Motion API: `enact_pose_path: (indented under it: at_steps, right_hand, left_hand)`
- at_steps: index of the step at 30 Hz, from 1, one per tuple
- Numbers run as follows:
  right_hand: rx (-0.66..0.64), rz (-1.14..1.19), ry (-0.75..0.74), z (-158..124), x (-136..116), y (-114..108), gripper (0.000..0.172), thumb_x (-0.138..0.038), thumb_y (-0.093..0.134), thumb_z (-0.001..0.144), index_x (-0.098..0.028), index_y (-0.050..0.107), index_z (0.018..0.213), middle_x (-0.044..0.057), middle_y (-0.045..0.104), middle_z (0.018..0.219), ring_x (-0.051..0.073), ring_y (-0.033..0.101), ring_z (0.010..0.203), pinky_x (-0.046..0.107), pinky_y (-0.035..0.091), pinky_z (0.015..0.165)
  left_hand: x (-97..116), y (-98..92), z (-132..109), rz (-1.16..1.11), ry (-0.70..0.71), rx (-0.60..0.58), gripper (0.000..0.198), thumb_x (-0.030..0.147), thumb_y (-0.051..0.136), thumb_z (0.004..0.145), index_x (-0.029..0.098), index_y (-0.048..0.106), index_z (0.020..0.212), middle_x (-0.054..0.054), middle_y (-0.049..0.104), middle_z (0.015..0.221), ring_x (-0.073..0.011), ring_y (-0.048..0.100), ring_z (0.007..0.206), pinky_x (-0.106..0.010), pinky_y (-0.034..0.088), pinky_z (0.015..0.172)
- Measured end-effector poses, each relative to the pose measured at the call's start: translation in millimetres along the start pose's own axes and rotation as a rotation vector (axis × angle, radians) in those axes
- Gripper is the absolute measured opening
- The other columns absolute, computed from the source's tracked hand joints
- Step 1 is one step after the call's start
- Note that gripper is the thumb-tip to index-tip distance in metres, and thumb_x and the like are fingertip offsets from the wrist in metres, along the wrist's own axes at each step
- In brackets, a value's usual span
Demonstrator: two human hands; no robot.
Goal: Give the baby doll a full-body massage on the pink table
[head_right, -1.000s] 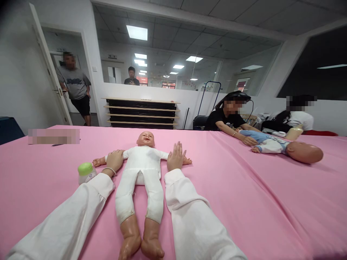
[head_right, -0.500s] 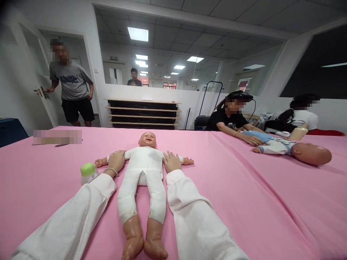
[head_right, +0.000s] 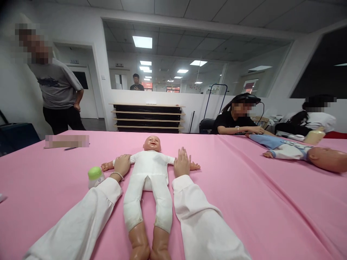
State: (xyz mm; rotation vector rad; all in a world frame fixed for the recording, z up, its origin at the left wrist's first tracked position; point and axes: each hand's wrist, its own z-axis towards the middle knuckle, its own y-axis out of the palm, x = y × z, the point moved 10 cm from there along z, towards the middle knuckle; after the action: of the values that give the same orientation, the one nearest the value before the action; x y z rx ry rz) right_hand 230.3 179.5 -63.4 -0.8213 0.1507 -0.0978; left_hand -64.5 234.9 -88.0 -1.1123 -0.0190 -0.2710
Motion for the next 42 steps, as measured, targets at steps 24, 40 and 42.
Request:
enact_pose_path:
  at_steps: [24, 40, 42]
  right_hand:
    - [0.164, 0.103, 0.151, -1, 16, -9, 0.055, -0.030, 0.026, 0.090, -0.001, 0.029, 0.137, 0.019, 0.018, 0.144, 0.028, 0.016, 0.134, 0.057, 0.011, 0.106]
    - [0.013, 0.199, -0.427, -9, -52, 0, 0.049, -0.029, 0.020, 0.092, -0.013, 0.034, 0.137, 0.008, 0.025, 0.144, 0.019, 0.026, 0.133, 0.042, 0.026, 0.107]
    - [-0.203, 0.188, -0.430, -10, -55, 22, 0.049, -0.030, 0.022, 0.092, -0.016, 0.032, 0.138, 0.005, 0.023, 0.145, 0.019, 0.023, 0.134, 0.045, 0.024, 0.108]
  left_hand:
    - [-1, 0.6, 4, 0.023, -0.021, -0.009, 0.024, 0.033, 0.050, 0.087, 0.014, 0.057, 0.102, -0.006, 0.060, 0.102, -0.0183, 0.057, 0.095, -0.041, 0.046, 0.085]
    - [-2, 0.5, 3, 0.035, -0.019, -0.015, 0.025, 0.033, 0.050, 0.087, 0.014, 0.057, 0.103, -0.006, 0.059, 0.103, -0.0185, 0.057, 0.095, -0.041, 0.046, 0.084]
    - [-1, -0.7, 2, 0.037, -0.017, -0.017, 0.025, 0.033, 0.050, 0.087, 0.014, 0.057, 0.103, -0.006, 0.059, 0.103, -0.0184, 0.057, 0.095, -0.041, 0.046, 0.084]
